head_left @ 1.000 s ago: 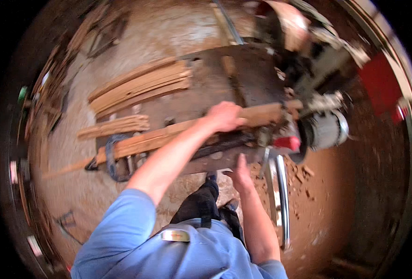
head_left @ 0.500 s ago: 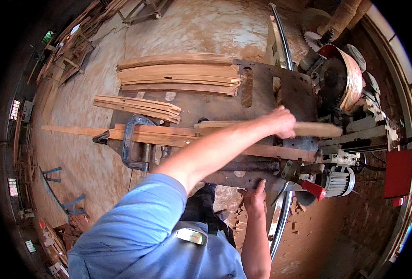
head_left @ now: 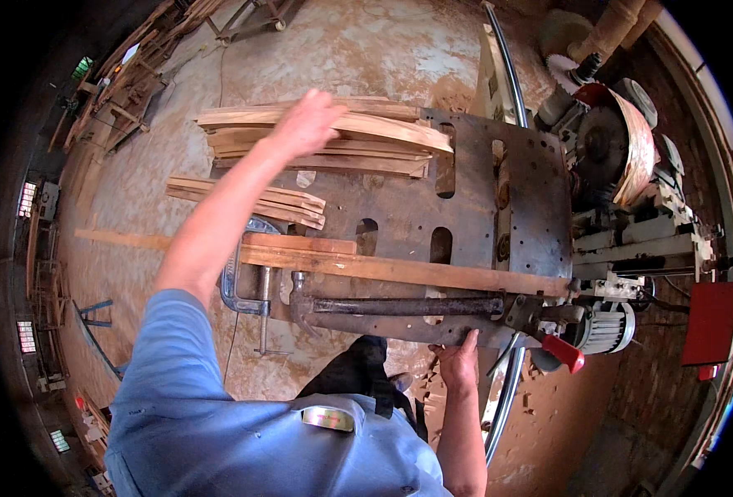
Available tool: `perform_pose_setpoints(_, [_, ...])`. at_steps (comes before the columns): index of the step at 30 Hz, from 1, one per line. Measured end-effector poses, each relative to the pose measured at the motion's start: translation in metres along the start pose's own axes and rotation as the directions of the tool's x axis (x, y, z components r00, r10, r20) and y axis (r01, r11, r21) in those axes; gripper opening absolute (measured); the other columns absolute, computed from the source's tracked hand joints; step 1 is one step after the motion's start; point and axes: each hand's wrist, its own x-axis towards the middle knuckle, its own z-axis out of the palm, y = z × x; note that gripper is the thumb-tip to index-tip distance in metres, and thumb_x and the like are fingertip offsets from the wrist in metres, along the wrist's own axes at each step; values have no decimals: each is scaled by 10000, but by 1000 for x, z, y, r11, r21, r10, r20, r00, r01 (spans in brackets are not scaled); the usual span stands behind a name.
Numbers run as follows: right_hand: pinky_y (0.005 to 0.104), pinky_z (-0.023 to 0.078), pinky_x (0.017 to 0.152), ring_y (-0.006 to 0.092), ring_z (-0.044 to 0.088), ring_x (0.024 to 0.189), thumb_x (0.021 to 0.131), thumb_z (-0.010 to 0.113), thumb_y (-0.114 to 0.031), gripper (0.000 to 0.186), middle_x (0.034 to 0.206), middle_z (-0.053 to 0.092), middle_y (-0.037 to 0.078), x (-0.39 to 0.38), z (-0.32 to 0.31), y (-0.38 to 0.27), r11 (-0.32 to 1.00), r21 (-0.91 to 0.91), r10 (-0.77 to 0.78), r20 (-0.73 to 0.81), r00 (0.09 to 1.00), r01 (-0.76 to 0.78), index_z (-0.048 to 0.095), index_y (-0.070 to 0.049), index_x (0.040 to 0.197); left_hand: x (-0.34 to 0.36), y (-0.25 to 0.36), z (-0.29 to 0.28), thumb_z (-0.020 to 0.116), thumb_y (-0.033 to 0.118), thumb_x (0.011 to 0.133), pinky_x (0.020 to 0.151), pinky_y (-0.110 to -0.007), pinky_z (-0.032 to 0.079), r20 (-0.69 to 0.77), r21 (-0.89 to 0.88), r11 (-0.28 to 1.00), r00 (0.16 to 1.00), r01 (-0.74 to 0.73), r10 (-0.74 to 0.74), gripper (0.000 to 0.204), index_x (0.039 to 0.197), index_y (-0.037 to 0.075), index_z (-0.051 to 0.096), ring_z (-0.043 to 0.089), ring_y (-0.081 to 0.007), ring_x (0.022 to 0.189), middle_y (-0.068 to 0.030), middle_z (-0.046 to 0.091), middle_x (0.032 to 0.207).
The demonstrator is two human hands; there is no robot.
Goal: The person repeatedly feeds thin wooden strips through a spindle shaper to shape their edges. They handle the wood by hand, occasionally using a chisel to clean edges and a hammer to tap pieces. The person also uses a clamp to secure wood on the machine table.
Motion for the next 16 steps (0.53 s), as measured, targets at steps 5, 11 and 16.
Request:
perform_pose_setpoints(5, [547,407,924,288,433,1273,928,365,-684,716,1449,400,37,-4,0,-6,1000,-13,-11,43,999,12,315,-193,1448,-19,-52,20,704,125,803,952,-384,435,-11,-64,998,1000,29,-29,457,1236,54,574,485,-325,1058,-142,556,1073])
perform_pose_setpoints(11, [486,473,837,267,535,1147,958,314,-653,612,1315,519,7,6,-14,2,1000,22,-11,73,997,9,413,-206,1364,-18,-77,38,620,169,878,935,-415,443,-51,-40,999,998,29,-31,384,1237,40,575,514,-326,1091,-142,580,1137])
perform_pose_setpoints(16, [494,446,883,236,501,1202,943,307,-680,663,1377,492,11,8,-9,3,999,22,30,15,999,-31,383,-209,1403,-60,-65,23,636,204,886,1025,-397,416,-168,-28,993,979,111,-115,464,1323,88,528,483,-302,1219,-136,532,1322])
